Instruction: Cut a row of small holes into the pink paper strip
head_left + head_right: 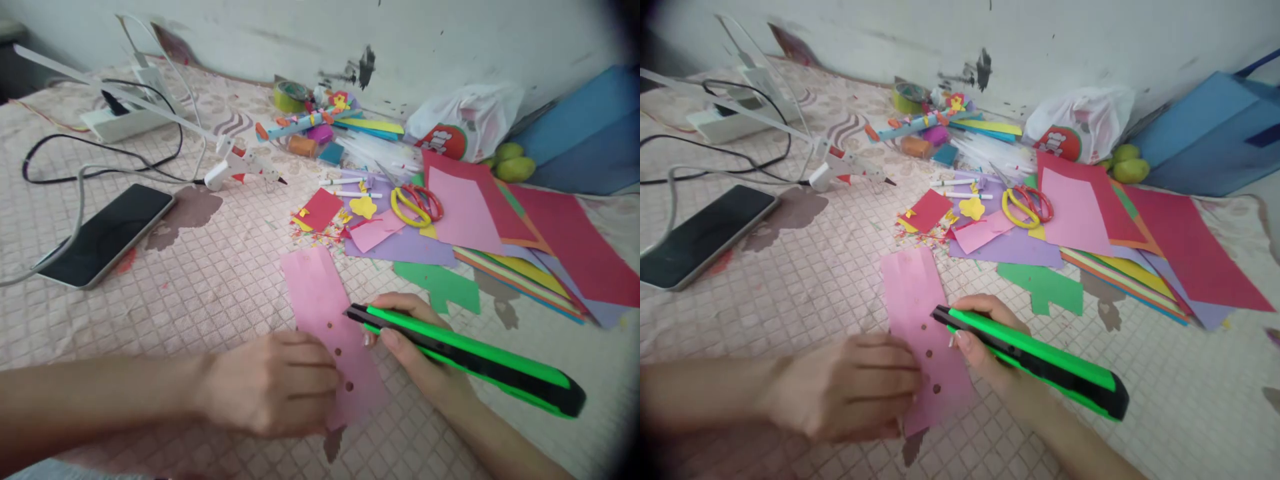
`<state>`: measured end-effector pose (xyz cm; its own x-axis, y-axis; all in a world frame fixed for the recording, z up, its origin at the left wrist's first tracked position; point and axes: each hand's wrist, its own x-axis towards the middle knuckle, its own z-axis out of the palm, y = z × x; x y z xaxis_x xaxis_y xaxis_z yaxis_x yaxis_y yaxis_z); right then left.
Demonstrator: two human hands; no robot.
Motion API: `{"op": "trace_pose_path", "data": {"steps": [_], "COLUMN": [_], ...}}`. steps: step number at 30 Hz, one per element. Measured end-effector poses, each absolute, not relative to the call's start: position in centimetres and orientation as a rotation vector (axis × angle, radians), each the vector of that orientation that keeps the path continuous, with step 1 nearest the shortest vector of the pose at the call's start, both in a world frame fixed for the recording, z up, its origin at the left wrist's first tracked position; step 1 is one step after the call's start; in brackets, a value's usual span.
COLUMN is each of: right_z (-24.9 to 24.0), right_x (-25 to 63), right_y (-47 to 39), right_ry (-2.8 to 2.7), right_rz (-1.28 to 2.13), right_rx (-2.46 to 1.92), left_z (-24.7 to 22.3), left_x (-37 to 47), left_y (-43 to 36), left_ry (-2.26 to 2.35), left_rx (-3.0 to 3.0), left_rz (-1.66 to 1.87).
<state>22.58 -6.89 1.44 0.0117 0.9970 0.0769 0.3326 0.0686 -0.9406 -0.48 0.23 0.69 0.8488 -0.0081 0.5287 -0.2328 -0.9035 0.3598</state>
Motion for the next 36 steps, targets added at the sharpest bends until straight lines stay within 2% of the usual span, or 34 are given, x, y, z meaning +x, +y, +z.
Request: {"op": "trace_pose_path", "data": {"steps": [7, 19, 36], "right_z": [1.2, 0.9, 0.6], "right_x": [21.6, 21.0, 21.1], "right_y": [-6.7, -5.7, -5.9], "right_ry": [-1.494, -1.714, -1.845], "right_rz": [0.880, 0.775, 0.701], "right_rx": [-1.524, -1.312, -1.324], "left_z": [-0.2, 0.0, -0.1], "left_x": [-0.6, -0.5, -0.5], "left_y": [-0.4, 0.0, 0.0], "left_ry": [-0.310, -0.305, -0.236], "left_rx": [2.771, 2.788, 2.752], "left_rz": [0.462, 0.507, 0.377]}}
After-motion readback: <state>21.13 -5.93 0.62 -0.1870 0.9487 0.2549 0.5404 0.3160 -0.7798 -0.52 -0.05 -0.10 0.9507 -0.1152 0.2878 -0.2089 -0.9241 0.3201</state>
